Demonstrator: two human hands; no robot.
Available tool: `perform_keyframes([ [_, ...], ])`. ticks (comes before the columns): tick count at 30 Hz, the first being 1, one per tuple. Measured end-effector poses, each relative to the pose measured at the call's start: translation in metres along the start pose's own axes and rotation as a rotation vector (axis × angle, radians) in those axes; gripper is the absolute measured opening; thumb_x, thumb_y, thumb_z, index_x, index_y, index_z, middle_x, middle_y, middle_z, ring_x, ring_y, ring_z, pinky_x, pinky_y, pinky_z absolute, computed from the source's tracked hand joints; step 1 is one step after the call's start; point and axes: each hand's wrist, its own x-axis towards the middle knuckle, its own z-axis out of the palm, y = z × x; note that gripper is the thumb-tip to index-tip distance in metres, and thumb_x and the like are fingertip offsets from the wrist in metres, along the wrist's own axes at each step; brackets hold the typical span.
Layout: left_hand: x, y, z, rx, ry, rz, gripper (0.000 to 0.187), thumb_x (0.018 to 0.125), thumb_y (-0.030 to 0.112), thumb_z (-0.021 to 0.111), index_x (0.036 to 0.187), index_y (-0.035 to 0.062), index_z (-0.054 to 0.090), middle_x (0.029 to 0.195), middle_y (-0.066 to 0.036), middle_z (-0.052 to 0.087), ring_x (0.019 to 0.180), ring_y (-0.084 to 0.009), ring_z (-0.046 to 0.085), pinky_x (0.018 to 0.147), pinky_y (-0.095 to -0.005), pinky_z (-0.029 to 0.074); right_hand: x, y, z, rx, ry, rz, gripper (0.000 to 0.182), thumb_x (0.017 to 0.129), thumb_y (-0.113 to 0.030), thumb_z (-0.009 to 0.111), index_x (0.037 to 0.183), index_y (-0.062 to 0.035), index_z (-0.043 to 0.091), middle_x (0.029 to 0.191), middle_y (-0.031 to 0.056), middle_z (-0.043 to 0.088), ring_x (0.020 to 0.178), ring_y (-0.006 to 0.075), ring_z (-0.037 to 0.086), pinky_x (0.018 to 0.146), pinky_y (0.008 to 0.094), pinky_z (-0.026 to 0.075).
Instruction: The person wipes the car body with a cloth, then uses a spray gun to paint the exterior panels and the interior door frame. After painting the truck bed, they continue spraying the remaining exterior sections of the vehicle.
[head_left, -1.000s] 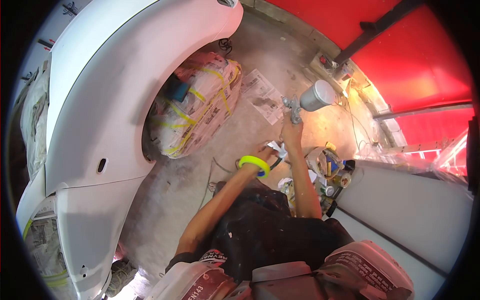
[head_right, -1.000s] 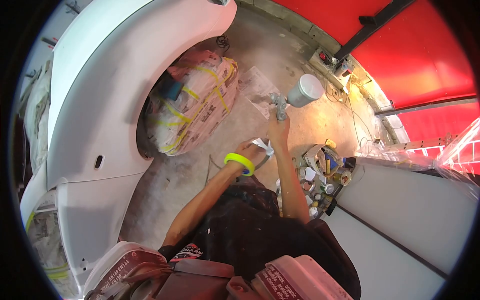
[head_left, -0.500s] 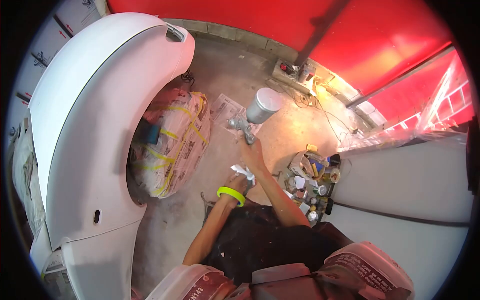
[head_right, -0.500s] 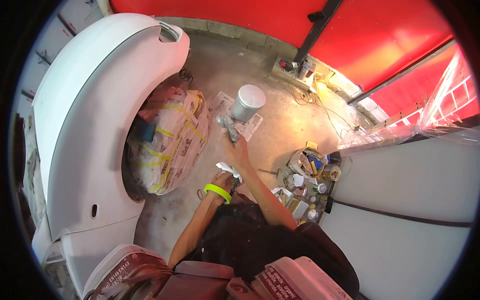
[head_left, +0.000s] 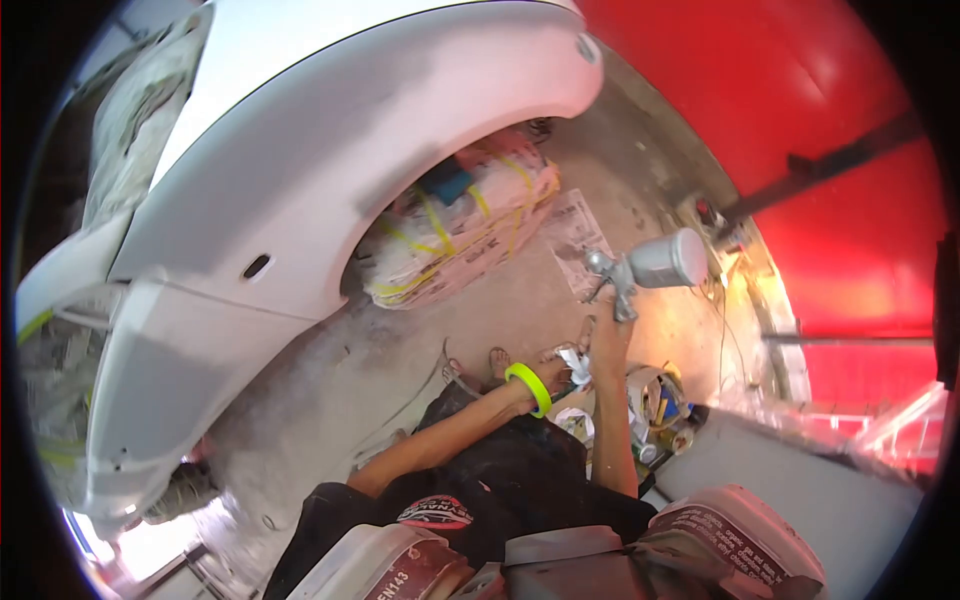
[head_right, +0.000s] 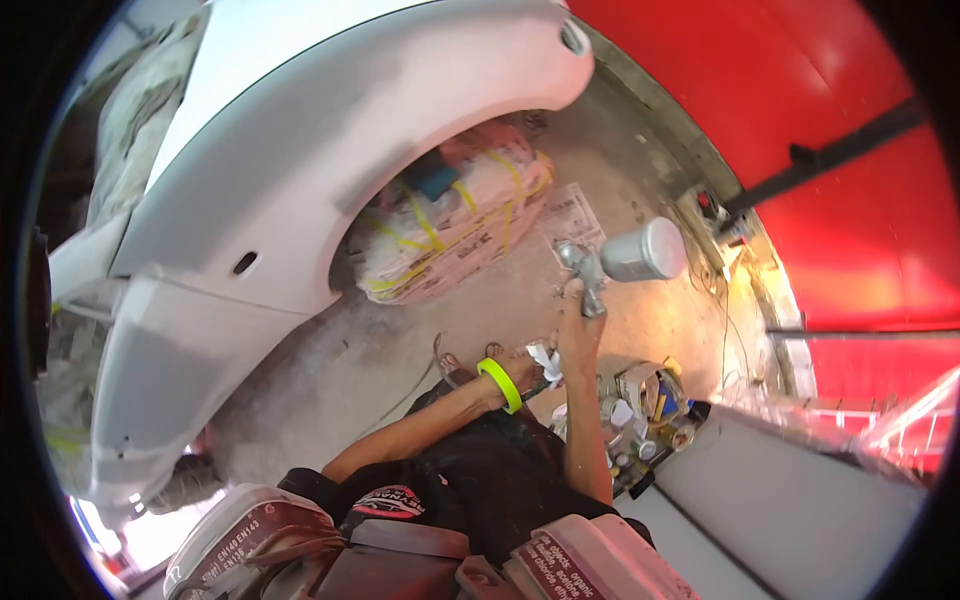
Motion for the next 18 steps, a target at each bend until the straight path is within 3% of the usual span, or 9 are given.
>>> perform_keyframes([
  [6, -0.05, 0.051, 0.069, 0.054, 0.171, 0.275, 0.012, 0.106, 0.012, 0.054, 0.114, 0.0102, 0.064, 0.103, 0.001, 0.065, 0.09, -0.0103, 0.064, 0.082, -0.0289, 0.053, -0.025, -0.065, 0.046, 0.032, -0.21, -0.151, 0.037, 0.108, -0.04, 0.053, 0.115, -0.0065, 0.065, 0.081, -0.0019, 0.063, 0.048, 0.0023, 0.04, 0.041, 0.0207, 0.032],
  [9, -0.061, 0.065, 0.069, 0.171, 0.076, 0.532, 0.015, 0.107, 0.013, 0.052, 0.116, 0.0065, 0.063, 0.104, -0.001, 0.064, 0.093, -0.0102, 0.063, 0.084, -0.0296, 0.053, -0.046, -0.103, 0.072, 0.076, -0.356, -0.149, 0.032, 0.108, -0.035, 0.057, 0.119, -0.0067, 0.064, 0.086, -0.0007, 0.065, 0.05, 0.0043, 0.043, 0.043, 0.0238, 0.035],
  [13, -0.092, 0.09, 0.062, 0.481, -0.067, 0.727, 0.023, 0.108, 0.017, 0.05, 0.12, 0.0021, 0.063, 0.109, -0.004, 0.068, 0.093, -0.0123, 0.065, 0.085, -0.032, 0.054, -0.051, -0.101, 0.08, -0.049, -0.395, -0.33, 0.029, 0.106, -0.033, 0.059, 0.118, -0.0061, 0.063, 0.087, 0.0004, 0.064, 0.052, 0.0061, 0.046, 0.045, 0.0261, 0.038],
  [14, -0.101, 0.095, 0.055, 0.651, -0.027, 0.7, 0.028, 0.109, 0.02, 0.049, 0.12, 0.0006, 0.065, 0.108, -0.005, 0.071, 0.092, -0.014, 0.066, 0.084, -0.0327, 0.054, -0.054, -0.103, 0.084, -0.083, -0.433, -0.345, 0.029, 0.106, -0.033, 0.059, 0.117, -0.006, 0.062, 0.087, 0.0005, 0.064, 0.052, 0.0064, 0.046, 0.045, 0.0263, 0.038],
  [16, -0.071, 0.087, 0.0, 0.761, -0.133, 0.561, 0.039, 0.108, 0.032, 0.049, 0.113, 0.0006, 0.071, 0.1, -0.008, 0.074, 0.088, -0.0174, 0.067, 0.083, -0.0337, 0.054, -0.058, -0.106, 0.099, -0.149, -0.507, -0.359, 0.029, 0.106, -0.033, 0.06, 0.116, -0.0059, 0.062, 0.086, 0.0007, 0.064, 0.052, 0.0068, 0.047, 0.045, 0.0269, 0.039],
  [18, -0.125, 0.11, 0.007, 0.957, -0.056, 0.145, 0.052, 0.108, 0.048, 0.046, 0.102, 0.0027, 0.07, 0.085, -0.003, 0.068, 0.079, -0.0164, 0.057, 0.078, -0.0332, 0.051, -0.06, -0.112, 0.121, -0.206, -0.591, -0.376, 0.028, 0.106, -0.032, 0.061, 0.115, -0.0059, 0.062, 0.085, 0.0009, 0.063, 0.052, 0.0073, 0.048, 0.045, 0.0274, 0.039],
])
